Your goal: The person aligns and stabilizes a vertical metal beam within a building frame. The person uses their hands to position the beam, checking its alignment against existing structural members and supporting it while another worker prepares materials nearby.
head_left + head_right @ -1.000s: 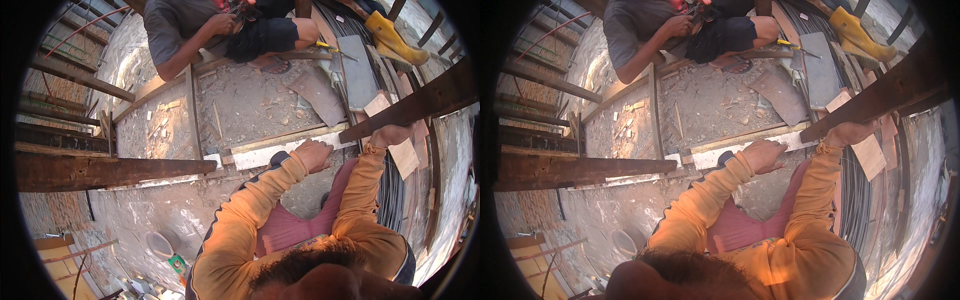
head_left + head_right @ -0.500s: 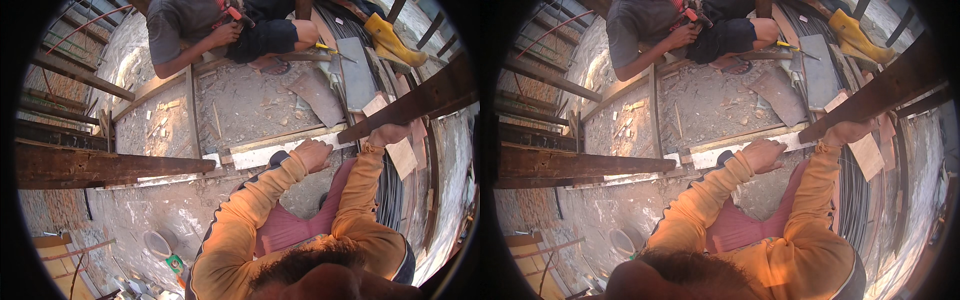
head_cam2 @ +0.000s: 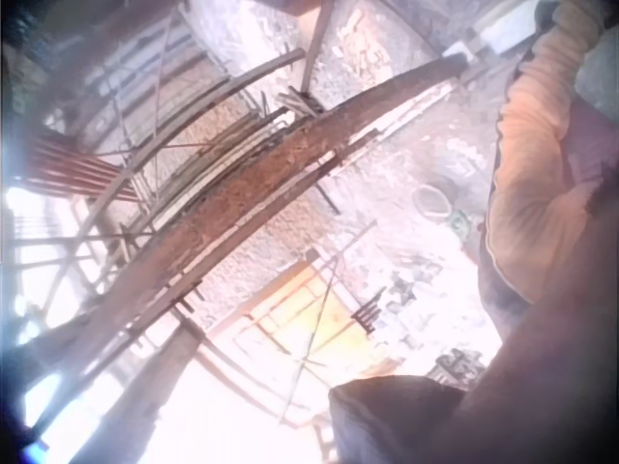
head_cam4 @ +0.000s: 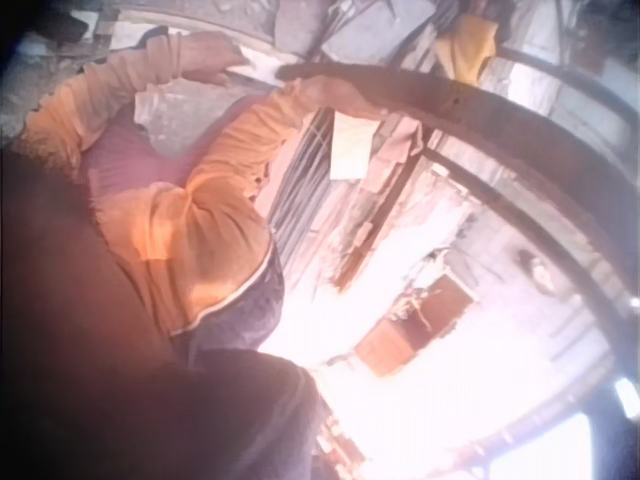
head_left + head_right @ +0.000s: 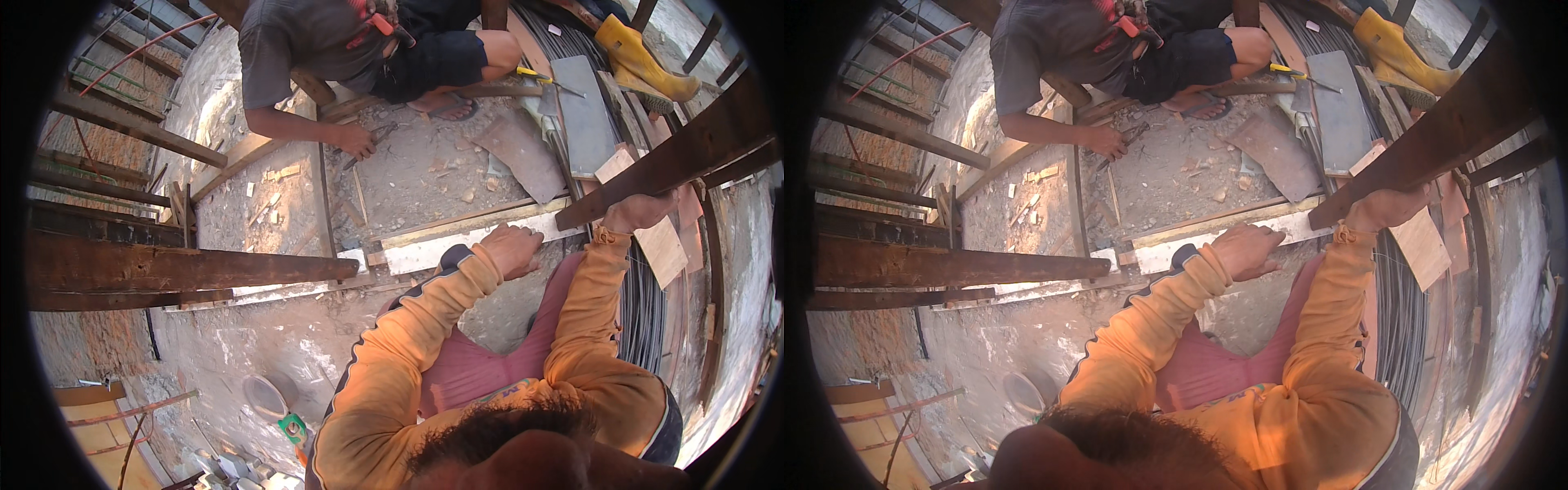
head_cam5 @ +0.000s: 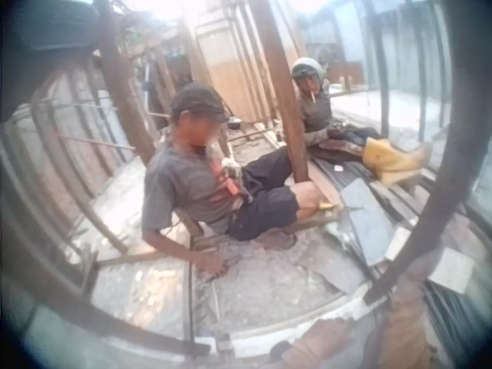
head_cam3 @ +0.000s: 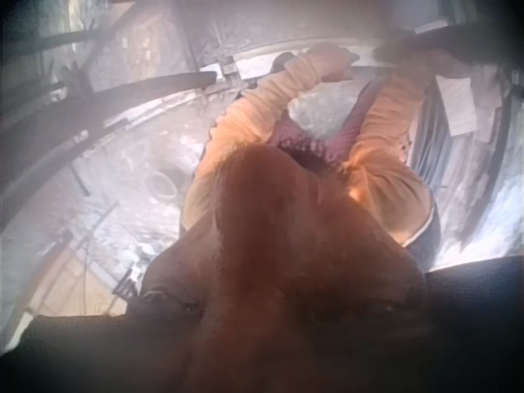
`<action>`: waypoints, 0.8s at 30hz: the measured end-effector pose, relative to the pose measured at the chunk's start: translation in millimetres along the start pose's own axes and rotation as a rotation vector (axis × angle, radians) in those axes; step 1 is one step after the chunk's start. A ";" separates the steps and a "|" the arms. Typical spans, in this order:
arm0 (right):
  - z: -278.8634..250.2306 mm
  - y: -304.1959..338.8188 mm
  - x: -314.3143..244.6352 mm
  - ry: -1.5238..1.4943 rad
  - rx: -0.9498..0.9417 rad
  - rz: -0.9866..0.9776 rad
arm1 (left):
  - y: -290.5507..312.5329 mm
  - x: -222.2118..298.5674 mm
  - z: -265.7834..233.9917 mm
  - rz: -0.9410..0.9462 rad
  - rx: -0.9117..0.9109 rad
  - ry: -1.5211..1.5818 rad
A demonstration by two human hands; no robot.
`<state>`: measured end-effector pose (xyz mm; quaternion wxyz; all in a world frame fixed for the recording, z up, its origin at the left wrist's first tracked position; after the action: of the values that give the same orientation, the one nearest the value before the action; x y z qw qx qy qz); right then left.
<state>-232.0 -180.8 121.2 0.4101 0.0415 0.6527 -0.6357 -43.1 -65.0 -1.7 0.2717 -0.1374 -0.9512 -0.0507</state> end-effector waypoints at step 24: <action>-3.6 3.4 3.7 -0.201 0.164 0.333 | -2.6 4.0 -0.1 0.030 0.024 0.015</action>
<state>-234.2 -178.7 115.9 0.5677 0.1182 0.5387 -0.6111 -47.1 -66.6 0.4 0.2814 -0.1479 -0.9474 -0.0364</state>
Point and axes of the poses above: each hand's wrist, its own y-axis away from the middle knuckle, its own z-axis out of the palm, x = y × z, the point moved 9 cm from there along -y, towards the middle knuckle, and after that the axes turned 14 degrees about x, right-handed, at the moved point
